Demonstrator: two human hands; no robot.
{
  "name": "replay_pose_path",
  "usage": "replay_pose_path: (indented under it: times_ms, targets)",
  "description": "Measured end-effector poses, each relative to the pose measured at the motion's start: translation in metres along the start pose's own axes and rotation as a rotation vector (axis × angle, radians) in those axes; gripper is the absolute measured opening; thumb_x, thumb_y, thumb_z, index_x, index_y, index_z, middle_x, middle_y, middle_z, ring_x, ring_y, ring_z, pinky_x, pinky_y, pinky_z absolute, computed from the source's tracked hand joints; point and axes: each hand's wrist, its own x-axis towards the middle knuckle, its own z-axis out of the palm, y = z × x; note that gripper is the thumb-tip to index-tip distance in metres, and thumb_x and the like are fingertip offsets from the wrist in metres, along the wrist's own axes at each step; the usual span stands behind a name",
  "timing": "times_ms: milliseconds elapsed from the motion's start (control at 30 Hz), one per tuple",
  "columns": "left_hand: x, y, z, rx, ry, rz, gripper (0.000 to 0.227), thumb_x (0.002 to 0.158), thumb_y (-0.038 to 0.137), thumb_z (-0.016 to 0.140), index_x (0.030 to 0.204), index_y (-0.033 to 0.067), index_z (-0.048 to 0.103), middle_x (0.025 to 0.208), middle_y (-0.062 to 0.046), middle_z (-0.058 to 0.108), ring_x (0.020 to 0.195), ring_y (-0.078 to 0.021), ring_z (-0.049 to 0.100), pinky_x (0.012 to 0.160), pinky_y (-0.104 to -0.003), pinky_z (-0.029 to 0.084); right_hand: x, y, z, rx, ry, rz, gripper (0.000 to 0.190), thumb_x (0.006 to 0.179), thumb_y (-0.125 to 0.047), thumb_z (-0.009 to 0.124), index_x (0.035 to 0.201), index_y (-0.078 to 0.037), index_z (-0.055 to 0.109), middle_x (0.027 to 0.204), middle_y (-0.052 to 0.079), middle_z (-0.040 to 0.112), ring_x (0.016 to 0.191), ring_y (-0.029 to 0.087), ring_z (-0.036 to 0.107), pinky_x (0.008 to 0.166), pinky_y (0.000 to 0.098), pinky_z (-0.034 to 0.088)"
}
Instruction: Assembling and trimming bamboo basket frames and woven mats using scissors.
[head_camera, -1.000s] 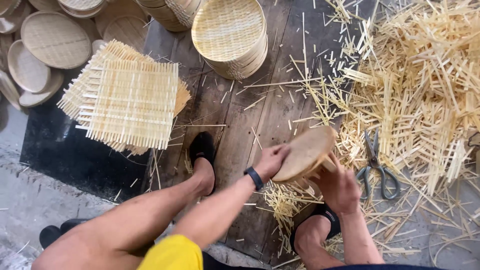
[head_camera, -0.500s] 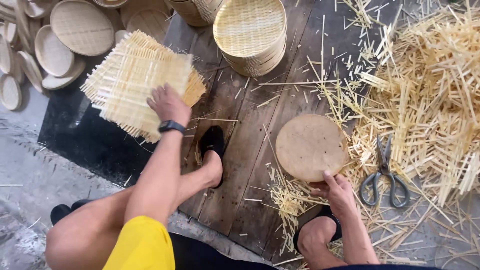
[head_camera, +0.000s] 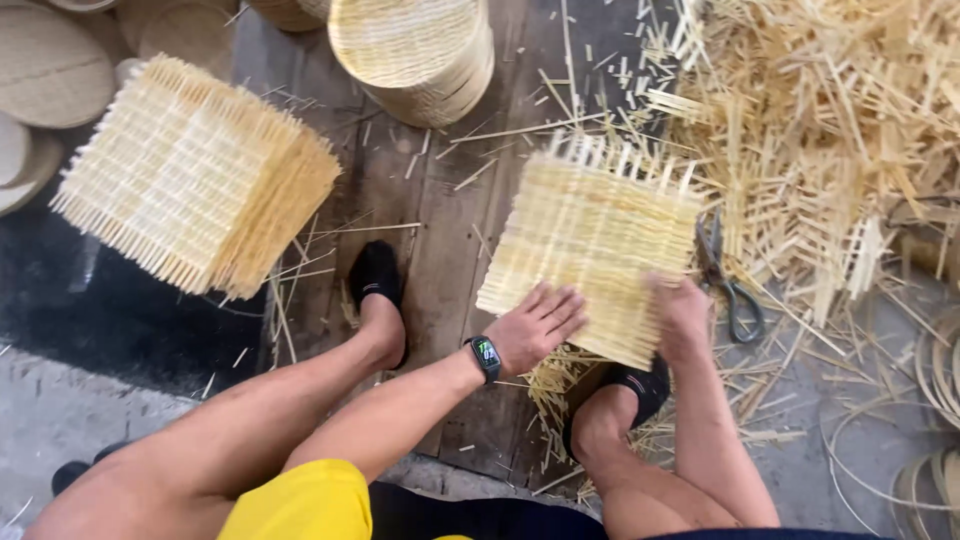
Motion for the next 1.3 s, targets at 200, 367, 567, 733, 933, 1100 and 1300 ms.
replay_pose_path:
  times_ms: [200,367,567,733,933,1100,1300]
  targets:
    - [0.028,-0.025,-0.054,-0.420,0.066,-0.230,0.082,0.076,0.036,0.083,0.144,0.0117,0.045,0.144,-0.021,0.051,0.135,-0.0378,0.047,0.116,-0.057,0.028,-0.004,-0.010,0.017,-0.427,0.068,-0.077,0.033,0.088,-0.015,0.081,0.115,-0.002,0.069,0.105,0.009,0.075,0.087,0.013,0.069,0.077,0.0288,0.058]
    - [0.005,-0.114,0.040,-0.777,0.275,-1.231,0.064,0.080,0.015,0.085,0.135,0.0032,0.055,0.121,-0.014,0.069,0.109,-0.0237,0.066,0.096,-0.041,0.053,-0.003,-0.010,0.027,-0.490,0.122,-0.064,0.033,0.084,-0.015,0.083,0.112,-0.002,0.069,0.101,0.008,0.077,0.084,0.013,0.071,0.074,0.0289,0.060]
    - [-0.010,-0.144,0.064,-1.363,0.179,-1.273,0.023,0.080,0.007,0.083,0.099,-0.0026,0.074,0.090,-0.006,0.074,0.076,-0.0134,0.066,0.071,-0.029,0.055,0.003,0.001,0.027,-0.502,0.182,-0.129,0.034,0.082,-0.015,0.086,0.108,-0.001,0.070,0.095,0.007,0.077,0.079,0.012,0.069,0.070,0.0274,0.057]
    - [-0.003,-0.140,0.040,-1.381,0.040,-1.325,0.023,0.083,0.006,0.078,0.104,-0.0023,0.072,0.095,-0.009,0.074,0.080,-0.0146,0.070,0.073,-0.029,0.057,0.011,0.027,-0.035,-0.454,0.337,-0.188,0.035,0.084,-0.017,0.087,0.108,-0.002,0.066,0.089,0.004,0.071,0.076,0.010,0.064,0.066,0.0259,0.054]
    - [-0.014,-0.150,0.022,-1.428,0.209,-1.371,0.084,0.085,0.015,0.080,0.152,0.0004,0.030,0.122,-0.017,0.068,0.095,-0.0201,0.068,0.075,-0.033,0.055,-0.052,0.024,-0.223,-1.148,1.040,-0.484,0.046,0.083,-0.017,0.088,0.117,-0.003,0.061,0.112,0.016,0.061,0.110,0.031,0.056,0.094,0.0455,0.047]
    - [-0.060,-0.168,0.019,-1.220,0.335,-1.467,0.088,0.086,0.014,0.082,0.156,0.0021,0.031,0.127,-0.016,0.061,0.102,-0.0219,0.067,0.080,-0.035,0.058,-0.121,0.040,-0.319,-1.806,0.933,0.184,0.036,0.073,-0.023,0.075,0.103,-0.005,0.068,0.117,0.022,0.061,0.119,0.040,0.047,0.100,0.0559,0.033]
    - [-0.059,-0.149,-0.009,-0.785,0.585,-1.207,0.076,0.095,0.006,0.082,0.154,0.0004,0.036,0.132,-0.015,0.056,0.108,-0.0213,0.062,0.088,-0.036,0.058,-0.119,0.038,-0.290,-1.710,0.705,-0.207,0.010,0.096,-0.004,0.061,0.102,-0.006,0.069,0.102,0.014,0.071,0.101,0.030,0.064,0.101,0.0475,0.043]
